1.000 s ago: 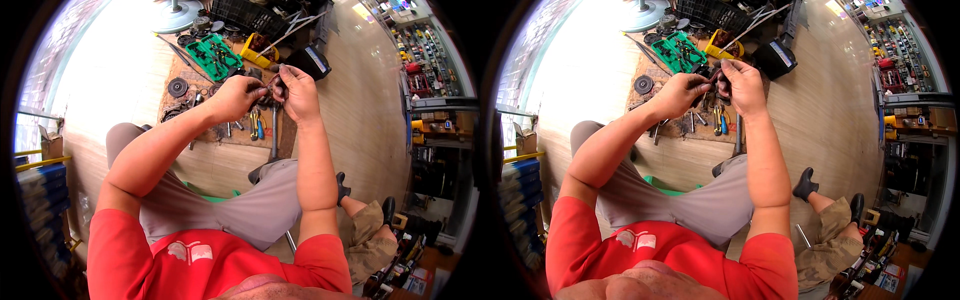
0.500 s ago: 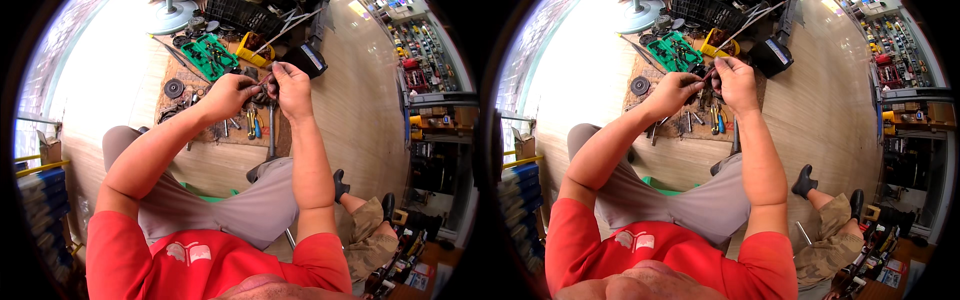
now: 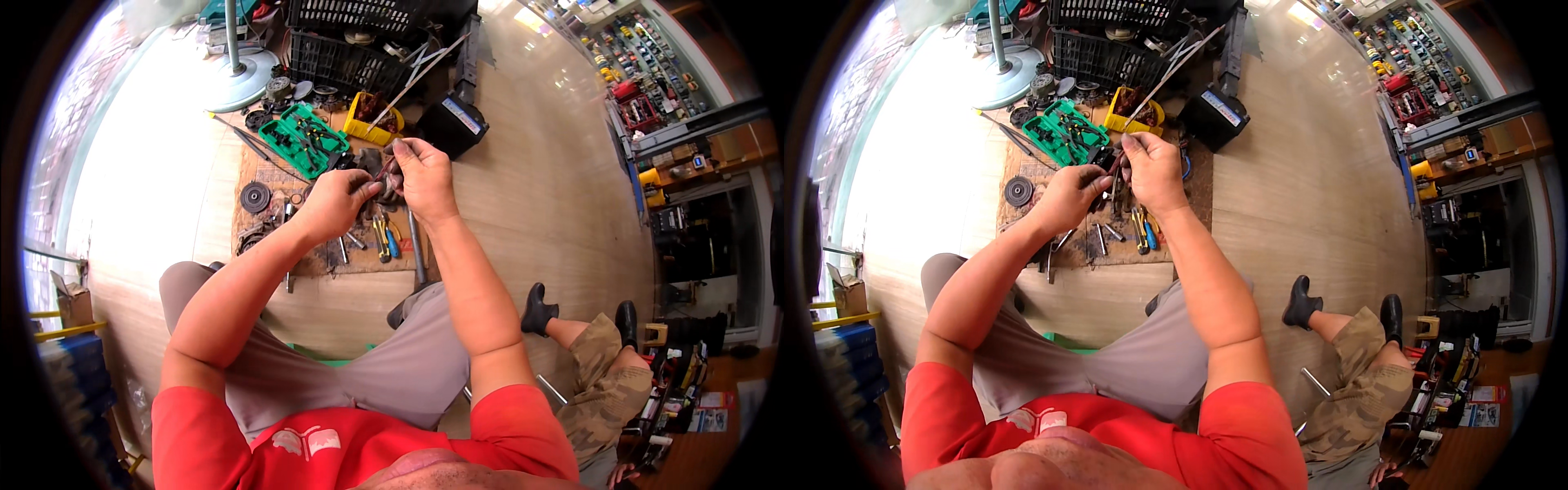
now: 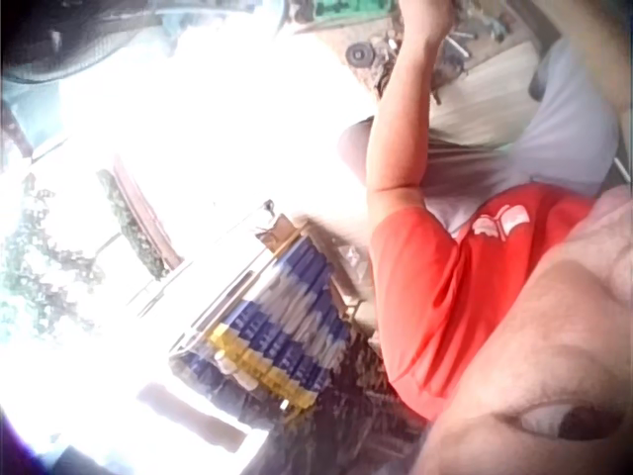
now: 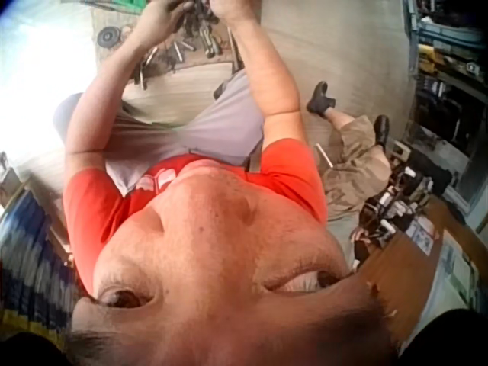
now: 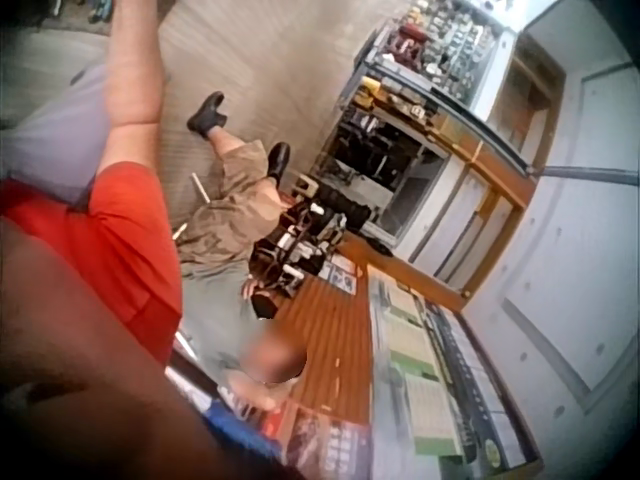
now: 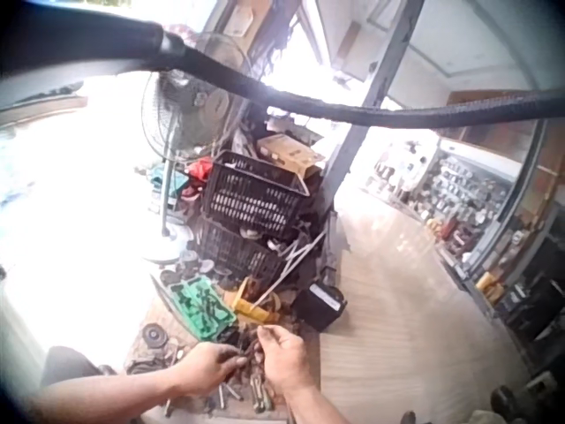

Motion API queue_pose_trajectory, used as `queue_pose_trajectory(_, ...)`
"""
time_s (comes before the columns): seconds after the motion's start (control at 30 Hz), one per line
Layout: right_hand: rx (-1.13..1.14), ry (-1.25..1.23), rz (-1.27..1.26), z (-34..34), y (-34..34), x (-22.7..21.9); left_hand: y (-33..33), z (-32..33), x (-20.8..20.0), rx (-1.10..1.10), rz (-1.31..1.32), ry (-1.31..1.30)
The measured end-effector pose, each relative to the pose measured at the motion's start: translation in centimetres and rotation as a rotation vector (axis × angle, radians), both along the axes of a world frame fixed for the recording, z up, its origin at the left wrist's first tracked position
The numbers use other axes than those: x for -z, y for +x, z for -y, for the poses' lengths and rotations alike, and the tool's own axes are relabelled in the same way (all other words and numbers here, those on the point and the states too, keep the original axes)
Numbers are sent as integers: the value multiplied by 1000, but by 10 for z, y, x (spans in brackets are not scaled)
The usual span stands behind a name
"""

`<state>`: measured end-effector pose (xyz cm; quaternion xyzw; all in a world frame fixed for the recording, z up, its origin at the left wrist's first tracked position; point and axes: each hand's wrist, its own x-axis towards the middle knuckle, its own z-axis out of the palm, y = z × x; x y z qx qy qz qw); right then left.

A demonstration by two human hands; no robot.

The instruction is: The person manipulates a gear-like mechanical component and a green circuit board by hand, fitting small parts together and using pliers to adjust internal elements.

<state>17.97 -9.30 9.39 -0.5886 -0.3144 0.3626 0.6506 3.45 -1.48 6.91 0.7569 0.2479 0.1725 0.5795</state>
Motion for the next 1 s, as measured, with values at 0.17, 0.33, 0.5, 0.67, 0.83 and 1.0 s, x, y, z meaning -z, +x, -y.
queue_pose_trajectory(0.17, 41, -18, -39, -1, -4, -1, -6, 6, -16, -21, -13, 206)
queue_pose_trajectory(0.33, 42, -45, -22, -6, -2, 4, -5, 5, -9, -50, 93, 371)
queue_pose_trajectory(0.5, -114, -61, -115, -4, 14, 8, -4, 4, -6, -72, -59, 137)
queue_pose_trajectory(0.67, -182, 6, -308, 5, 18, -5, -8, -8, -1, 59, -21, -192)
queue_pose_trajectory(0.83, -283, -84, -151, 6, 11, -6, -7, -7, -2, 140, 2, -228)
queue_pose_trajectory(1.0, -163, -106, -28, 5, 10, -3, -5, -8, 3, 124, -5, -153)
